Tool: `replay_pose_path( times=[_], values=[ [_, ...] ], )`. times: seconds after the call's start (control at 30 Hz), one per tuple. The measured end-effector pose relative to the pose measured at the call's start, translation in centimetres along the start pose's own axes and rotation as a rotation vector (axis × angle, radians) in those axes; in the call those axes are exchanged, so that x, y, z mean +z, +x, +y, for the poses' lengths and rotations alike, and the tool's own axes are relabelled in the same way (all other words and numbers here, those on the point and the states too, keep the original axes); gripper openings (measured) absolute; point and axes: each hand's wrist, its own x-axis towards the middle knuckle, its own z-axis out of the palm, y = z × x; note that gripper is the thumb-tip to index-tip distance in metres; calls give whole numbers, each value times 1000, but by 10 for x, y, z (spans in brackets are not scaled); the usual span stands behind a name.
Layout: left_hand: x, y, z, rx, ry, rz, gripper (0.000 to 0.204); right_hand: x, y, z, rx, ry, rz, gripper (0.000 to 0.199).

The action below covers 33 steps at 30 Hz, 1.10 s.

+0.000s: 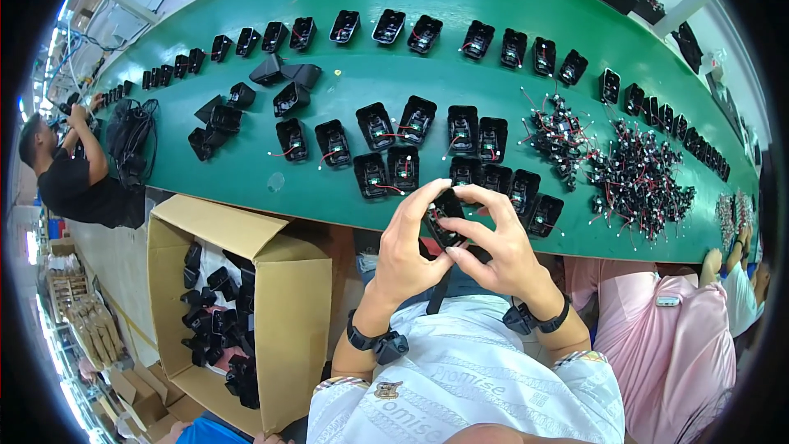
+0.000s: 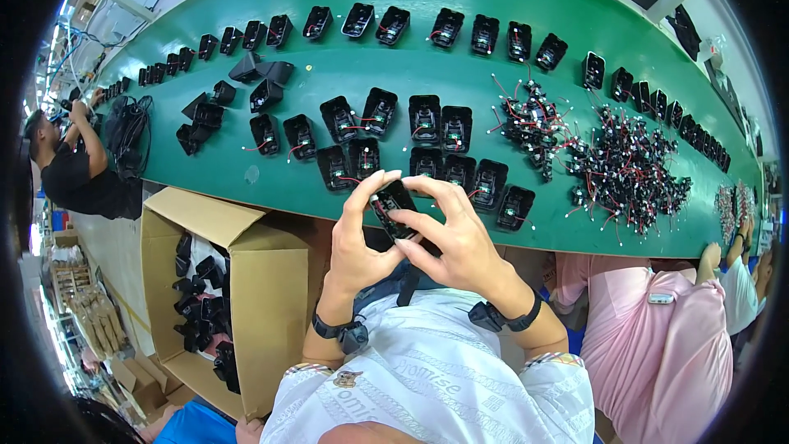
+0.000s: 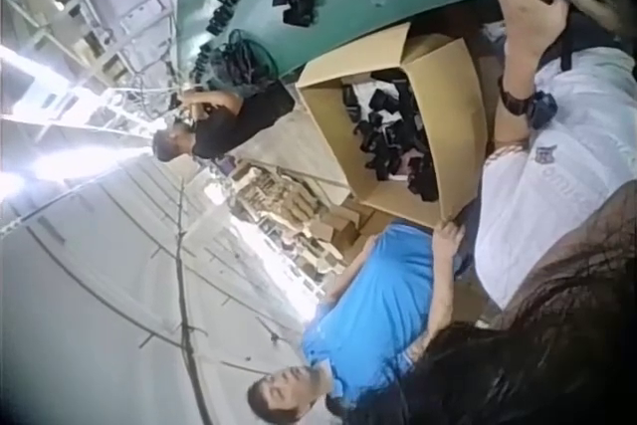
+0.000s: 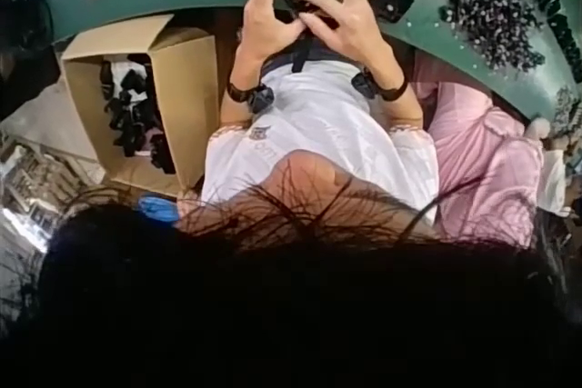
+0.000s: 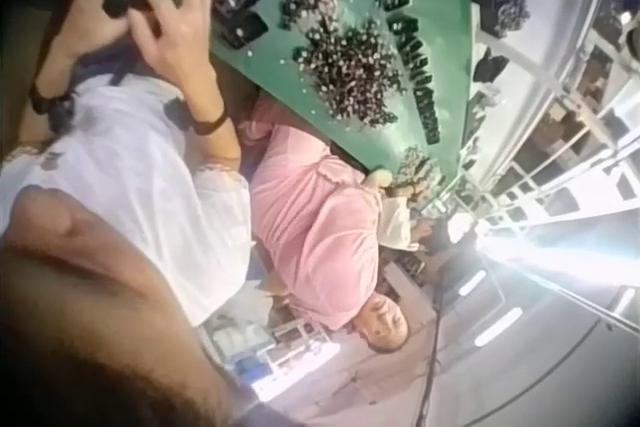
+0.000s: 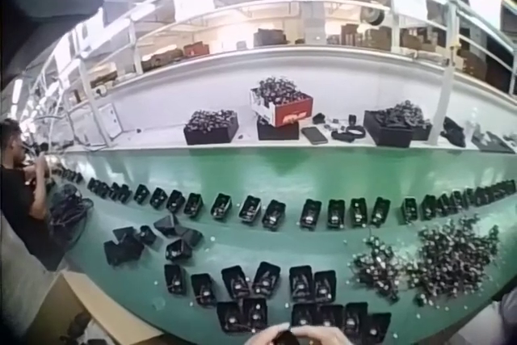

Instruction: The person fits a circuit board into a black plastic housing and places it into a cardboard box. They then remove newspaper and plastic bags from the box and sort through the remaining housings by hand.

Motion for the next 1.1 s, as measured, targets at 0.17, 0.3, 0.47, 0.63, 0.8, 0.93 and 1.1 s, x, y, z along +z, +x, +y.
replay_pose_path(
  times=[0.17, 0.3, 0.47, 0.63, 0.8, 0.93, 1.1],
  values=[
    [6, -3, -6, -76, -218, -27, 90, -6, -9, 3, 70, 114, 43, 37],
    [14, -1, -1, -105, -345, -42, 88, -11, -20, 3, 98, 203, 176, 37],
    [42, -4, 5, 107, -120, -78, 76, -15, -34, 1, 170, 181, 80, 36],
    [58, -7, 11, 160, -106, -163, 74, -33, -58, 3, 213, 82, 228, 31],
    [44, -3, 7, 89, -37, -104, 60, -73, -97, 12, 540, -237, 474, 29],
    [36, 1, -3, 88, 33, -55, 51, -63, -114, 32, 585, -378, 497, 26],
    [31, 2, -4, 52, 50, -46, 48, -47, -120, 53, 548, -530, 486, 23]
  ],
)
